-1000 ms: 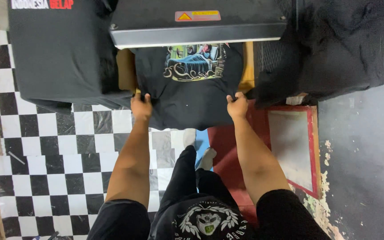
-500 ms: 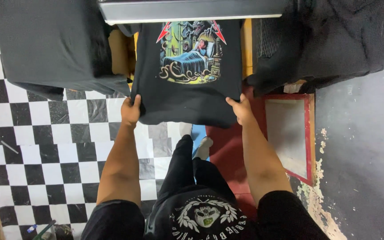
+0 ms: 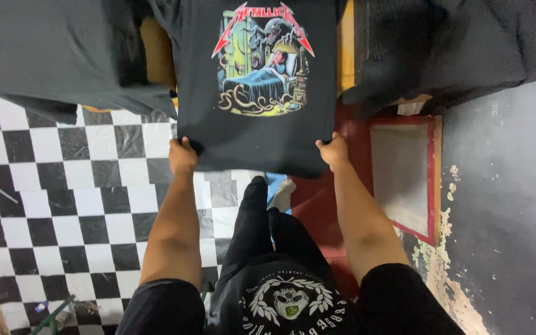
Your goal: Preparing a printed t-shirt for heat pressing by unfolding, inspecting, and aligning it on the machine
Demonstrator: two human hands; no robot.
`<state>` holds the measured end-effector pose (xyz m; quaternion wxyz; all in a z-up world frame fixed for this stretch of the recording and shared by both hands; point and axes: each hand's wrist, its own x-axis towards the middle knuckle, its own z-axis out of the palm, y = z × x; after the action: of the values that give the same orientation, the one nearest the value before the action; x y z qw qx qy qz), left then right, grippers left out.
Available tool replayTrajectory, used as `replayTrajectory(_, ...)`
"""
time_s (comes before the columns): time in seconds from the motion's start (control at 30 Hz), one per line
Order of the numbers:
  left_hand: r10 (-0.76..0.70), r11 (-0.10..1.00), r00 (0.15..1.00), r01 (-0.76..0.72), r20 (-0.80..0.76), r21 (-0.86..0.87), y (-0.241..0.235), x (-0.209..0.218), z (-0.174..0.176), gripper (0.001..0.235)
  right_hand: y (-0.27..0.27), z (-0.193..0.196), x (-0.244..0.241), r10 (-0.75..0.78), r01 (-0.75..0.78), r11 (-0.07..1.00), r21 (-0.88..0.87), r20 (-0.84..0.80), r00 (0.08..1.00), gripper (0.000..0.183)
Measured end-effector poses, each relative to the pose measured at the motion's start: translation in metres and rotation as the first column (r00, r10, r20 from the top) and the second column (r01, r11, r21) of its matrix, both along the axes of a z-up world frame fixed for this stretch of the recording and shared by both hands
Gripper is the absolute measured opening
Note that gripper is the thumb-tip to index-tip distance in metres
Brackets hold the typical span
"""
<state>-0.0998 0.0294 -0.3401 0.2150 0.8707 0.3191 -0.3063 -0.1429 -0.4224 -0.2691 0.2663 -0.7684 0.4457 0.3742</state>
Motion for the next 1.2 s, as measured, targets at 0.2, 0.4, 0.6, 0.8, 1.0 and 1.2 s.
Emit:
replayTrajectory(0.2,0.019,0.990,0.952,0.025,-0.304,0.140,-0.011,0.020,0.017,0.038,0.000,-0.005,0.008,0.085,-0.071,0.989,0.129,-0.109,0.990,0.067)
replayTrajectory(0.4,-0.017,0.996,0.956,0.042,-0.291,0.081,0.009,0.012,-0.013,0.046,0.023,0.040,0.029,-0.100,0.100,0.995,0.011,0.242,0.965,0.080)
replayTrajectory(0.6,0.166,0.911,0.984,-0.130,0.058,-0.392,-0.036,0.057,0.017,0.068,0.021,-0.020,0.028,-0.289,0.250,0.955,0.161,0.313,0.905,0.070)
replayTrajectory(0.8,-0.056,0.994,0.975,0.034,-0.216,-0.107,-0.014,0.039,-0.038,0.069,0.016,-0.019,0.013,-0.454,0.430,0.885,0.179,0.124,0.883,0.049)
replayTrajectory(1.0,0.502,0.774,0.855,-0.511,-0.130,-0.374,-0.039,0.038,-0.002,0.043,0.010,-0.051,0.000,-0.604,0.515,0.795,0.320,0.348,0.717,0.046)
replayTrajectory(1.2,0.576,0.738,0.816,-0.542,-0.045,-0.402,-0.055,0.080,-0.024,0.048,0.003,-0.044,0.066,-0.586,0.533,0.803,0.268,0.521,0.621,0.038)
